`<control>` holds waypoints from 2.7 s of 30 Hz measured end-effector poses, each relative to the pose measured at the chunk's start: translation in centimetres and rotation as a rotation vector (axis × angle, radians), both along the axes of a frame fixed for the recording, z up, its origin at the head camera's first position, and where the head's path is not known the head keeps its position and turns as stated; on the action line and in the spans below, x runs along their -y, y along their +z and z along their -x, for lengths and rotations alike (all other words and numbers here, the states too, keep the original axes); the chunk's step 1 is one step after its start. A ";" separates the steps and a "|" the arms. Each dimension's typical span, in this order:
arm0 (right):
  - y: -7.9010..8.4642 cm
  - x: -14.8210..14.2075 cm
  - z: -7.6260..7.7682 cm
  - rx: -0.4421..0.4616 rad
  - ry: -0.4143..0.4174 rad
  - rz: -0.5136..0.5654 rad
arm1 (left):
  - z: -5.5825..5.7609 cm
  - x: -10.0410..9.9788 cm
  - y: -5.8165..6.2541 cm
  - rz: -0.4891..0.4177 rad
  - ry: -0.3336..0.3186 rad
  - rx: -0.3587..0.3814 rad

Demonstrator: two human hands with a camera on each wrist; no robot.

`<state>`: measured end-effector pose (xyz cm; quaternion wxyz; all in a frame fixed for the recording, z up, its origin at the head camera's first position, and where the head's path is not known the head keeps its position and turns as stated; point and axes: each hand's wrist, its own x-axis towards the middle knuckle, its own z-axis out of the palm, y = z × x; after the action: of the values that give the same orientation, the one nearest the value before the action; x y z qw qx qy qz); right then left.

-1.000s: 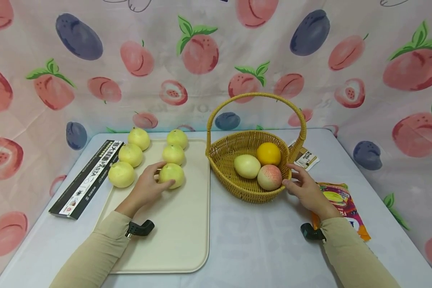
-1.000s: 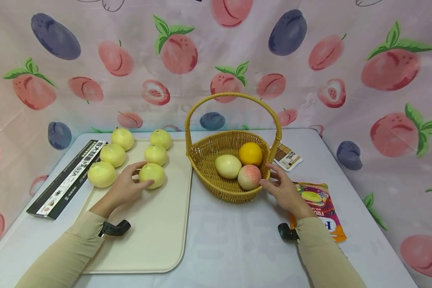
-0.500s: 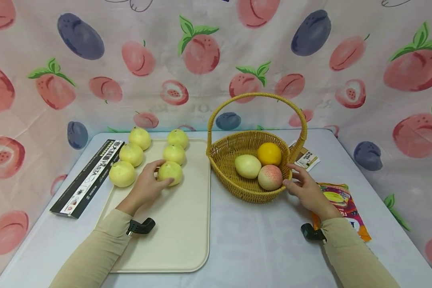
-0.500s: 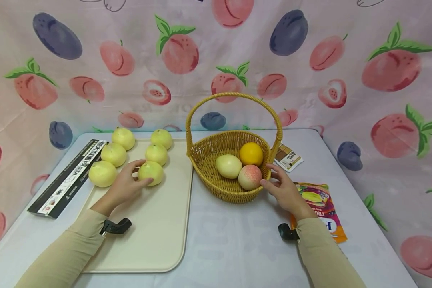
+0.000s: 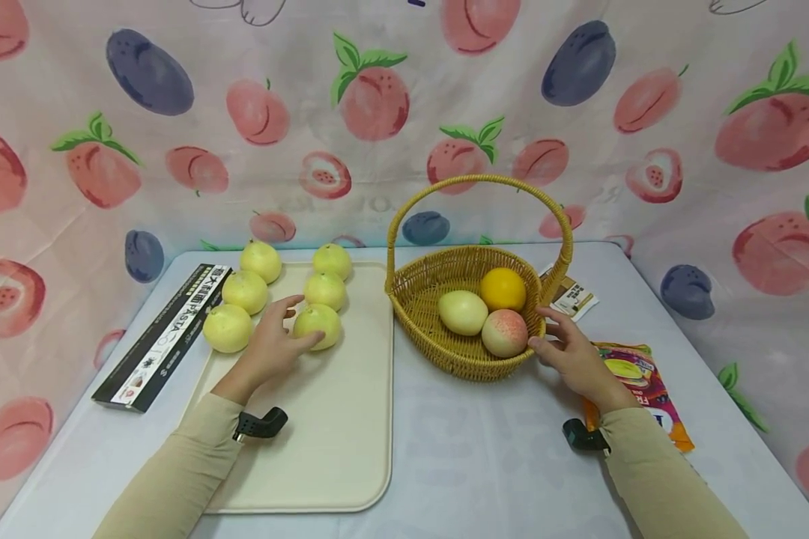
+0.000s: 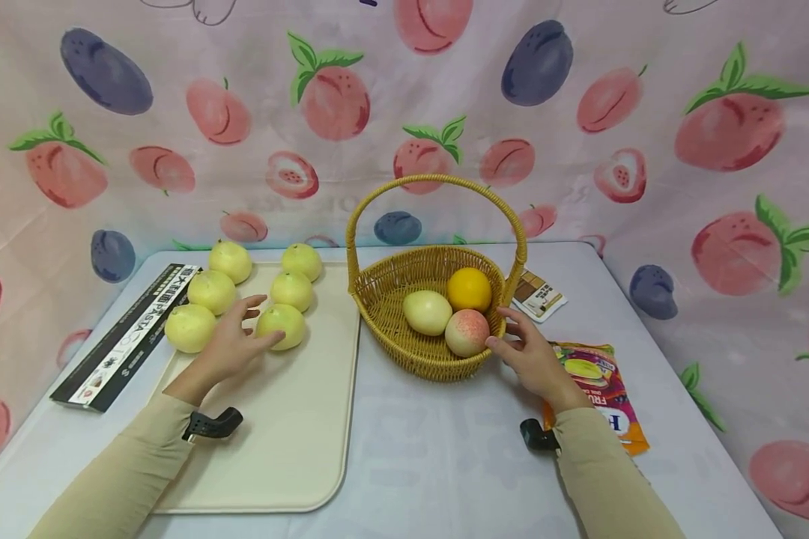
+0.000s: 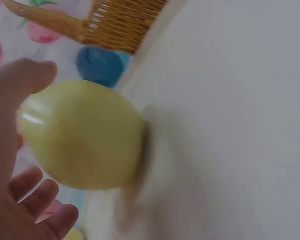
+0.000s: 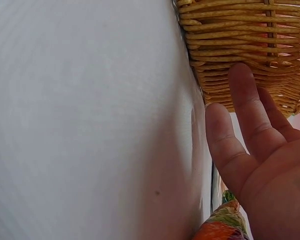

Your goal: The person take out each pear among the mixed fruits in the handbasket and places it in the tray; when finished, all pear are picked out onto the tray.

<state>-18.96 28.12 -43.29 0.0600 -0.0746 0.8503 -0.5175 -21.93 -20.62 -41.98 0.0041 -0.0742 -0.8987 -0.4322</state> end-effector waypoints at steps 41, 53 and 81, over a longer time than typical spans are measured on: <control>0.4 0.1 -0.1 0.008 -0.003 -0.016 | -1.4 -15.3 5.1 -0.040 -0.434 -0.199; -0.1 -0.1 0.0 0.001 0.000 -0.018 | 1.2 -18.4 3.9 -0.050 -0.419 -0.151; -0.3 0.0 0.0 0.012 -0.005 -0.010 | 5.2 -21.0 3.2 0.005 -0.376 -0.011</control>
<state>-18.91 28.10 -43.56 0.0640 -0.0692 0.8526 -0.5139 -27.12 0.38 -38.83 -0.0720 -0.2433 -0.8700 -0.4227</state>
